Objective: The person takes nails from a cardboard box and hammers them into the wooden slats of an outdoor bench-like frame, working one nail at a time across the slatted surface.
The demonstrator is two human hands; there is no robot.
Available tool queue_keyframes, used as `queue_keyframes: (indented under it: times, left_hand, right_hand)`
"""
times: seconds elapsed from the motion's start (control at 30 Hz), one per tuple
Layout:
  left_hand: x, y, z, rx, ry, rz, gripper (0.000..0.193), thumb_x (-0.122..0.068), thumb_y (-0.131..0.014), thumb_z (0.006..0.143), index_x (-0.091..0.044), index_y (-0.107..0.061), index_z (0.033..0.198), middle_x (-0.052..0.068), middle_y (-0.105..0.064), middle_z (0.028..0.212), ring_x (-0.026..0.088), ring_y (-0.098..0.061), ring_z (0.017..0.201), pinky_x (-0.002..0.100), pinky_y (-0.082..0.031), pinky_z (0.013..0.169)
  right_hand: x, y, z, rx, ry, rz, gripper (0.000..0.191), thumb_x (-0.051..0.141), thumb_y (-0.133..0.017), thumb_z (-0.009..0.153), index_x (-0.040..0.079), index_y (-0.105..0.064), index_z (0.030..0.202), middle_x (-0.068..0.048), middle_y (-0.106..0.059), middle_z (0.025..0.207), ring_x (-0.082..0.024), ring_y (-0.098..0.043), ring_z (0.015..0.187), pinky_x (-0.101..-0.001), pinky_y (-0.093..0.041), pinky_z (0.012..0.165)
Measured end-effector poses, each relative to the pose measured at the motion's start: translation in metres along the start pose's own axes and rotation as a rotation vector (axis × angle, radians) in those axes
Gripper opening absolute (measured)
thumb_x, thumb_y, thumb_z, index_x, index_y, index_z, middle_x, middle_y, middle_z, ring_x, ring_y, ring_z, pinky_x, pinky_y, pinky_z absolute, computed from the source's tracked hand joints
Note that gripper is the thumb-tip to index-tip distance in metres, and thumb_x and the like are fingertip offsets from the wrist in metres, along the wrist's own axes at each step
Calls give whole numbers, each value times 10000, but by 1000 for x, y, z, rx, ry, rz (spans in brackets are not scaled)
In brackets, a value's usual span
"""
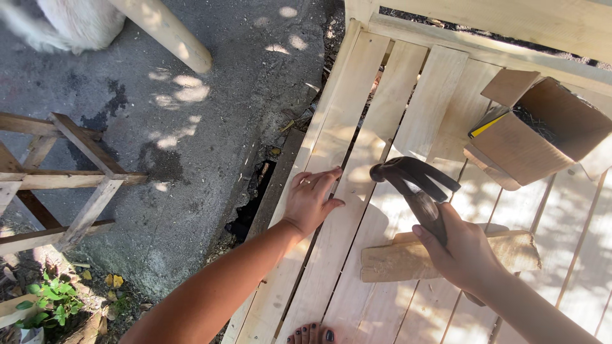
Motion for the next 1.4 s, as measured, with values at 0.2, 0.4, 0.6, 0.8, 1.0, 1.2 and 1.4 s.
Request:
queue_keyframes:
  times: [0.2,0.4,0.6,0.8,1.0,1.2,1.4]
  left_hand:
    - [1,-3,-6,390,201,273,999,-586,-631,869,-11,-211,1571,134,-161,1680,237,-108,1568,416,-97,1251]
    - [0,-6,3,448,245,238,1060,-556,-618,878,-17,-45,1588,121,-130,1692,232,-77,1565,400,-67,1242]
    - [-2,-3,7,444,236,258,1087,-536,-633,909,3,11,1598,146,-129,1691,251,-85,1569,405,-84,1247]
    - [-7,2,11,494,279,292,1133,-546,-677,859,-2,-7,1593,141,-156,1690,254,-121,1569,407,-109,1258]
    - [-4,15,13,183,2,278,943,-505,-686,904,-98,-188,1594,124,-340,1641,247,-303,1513,486,-192,1233]
    - [51,10,10,174,860,39,789,-404,-644,949,-95,-262,1567,209,-452,1463,363,-597,1238,475,-502,1004]
    - [57,4,22,275,810,178,485,-313,-622,998,-55,-554,1402,199,-647,1374,373,-676,1228,479,-560,1003]
  right_hand:
    - [-13,-3,0,-12,33,-16,497,376,-703,891,95,-538,1266,-180,-673,598,-363,-712,522,-486,-542,545]
    - [3,-30,1,-68,257,-53,506,333,-714,855,-7,-529,1182,-198,-652,577,-417,-687,574,-477,-537,519]
    - [11,-18,6,-91,111,-145,430,399,-707,907,0,-554,955,-217,-640,629,-401,-687,607,-478,-545,601]
    - [43,-23,-7,43,-25,-61,408,356,-635,914,78,-510,1185,-235,-670,664,-419,-700,670,-515,-525,665]
    - [56,-18,-6,-45,-37,21,369,366,-605,945,77,-505,1151,-235,-674,695,-437,-717,685,-522,-536,647]
    - [61,-32,-9,-59,125,-42,323,349,-647,946,53,-543,1021,-217,-691,736,-439,-710,738,-528,-530,671]
    - [47,-10,-17,-198,60,86,332,352,-620,951,40,-528,1020,-205,-686,688,-405,-712,678,-507,-526,639]
Point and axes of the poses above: each hand's wrist, its own z-axis towards the middle knuckle, its own y-axis out of the back of the hand, x = y × z, the point moved 3 cm from there along z, towards the middle knuckle
